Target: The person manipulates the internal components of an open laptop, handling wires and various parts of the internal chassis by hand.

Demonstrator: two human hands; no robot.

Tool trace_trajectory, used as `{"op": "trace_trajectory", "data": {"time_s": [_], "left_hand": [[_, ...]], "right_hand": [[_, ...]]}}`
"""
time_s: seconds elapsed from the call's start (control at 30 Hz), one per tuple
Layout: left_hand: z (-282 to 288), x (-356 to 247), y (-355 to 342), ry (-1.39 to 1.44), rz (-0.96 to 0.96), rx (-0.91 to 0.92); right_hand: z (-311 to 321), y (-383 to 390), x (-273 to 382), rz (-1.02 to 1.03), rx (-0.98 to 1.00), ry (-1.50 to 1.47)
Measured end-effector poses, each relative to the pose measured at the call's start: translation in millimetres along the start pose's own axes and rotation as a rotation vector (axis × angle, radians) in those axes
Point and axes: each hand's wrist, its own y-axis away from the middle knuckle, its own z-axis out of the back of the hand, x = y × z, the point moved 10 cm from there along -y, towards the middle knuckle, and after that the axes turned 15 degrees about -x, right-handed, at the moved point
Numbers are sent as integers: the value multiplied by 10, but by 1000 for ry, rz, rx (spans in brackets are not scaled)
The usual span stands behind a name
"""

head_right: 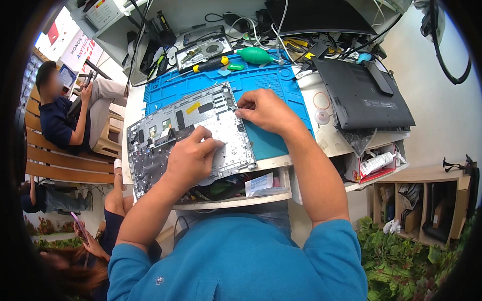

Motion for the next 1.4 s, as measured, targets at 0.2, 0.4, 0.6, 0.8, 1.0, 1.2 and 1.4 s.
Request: {"op": "trace_trajectory", "data": {"time_s": [0.2, 0.4, 0.6, 0.8, 1.0, 1.2, 1.4], "left_hand": [[199, 35, -58, 20, -55, -171], [159, 256, -122, 31, 88, -6], [123, 237, -80, 8, 48, -2], [298, 391, -203, -1, 102, -130], [153, 536, -314, -24, 134, 7], [59, 539, -321, -9, 171, 56], [48, 524, -335, -9, 172, 65]], "right_hand": [[32, 5, 16, -17, -7, 9], [54, 12, -8, -24, -23, -32], [18, 6, 33, -14, -8, -4], [25, 5, -32, -17, -4, -18], [13, -1, -11, -37, -1, 5], [15, 2, -40, -17, -4, -6], [20, 4, -49, -21, -7, -9]]}}
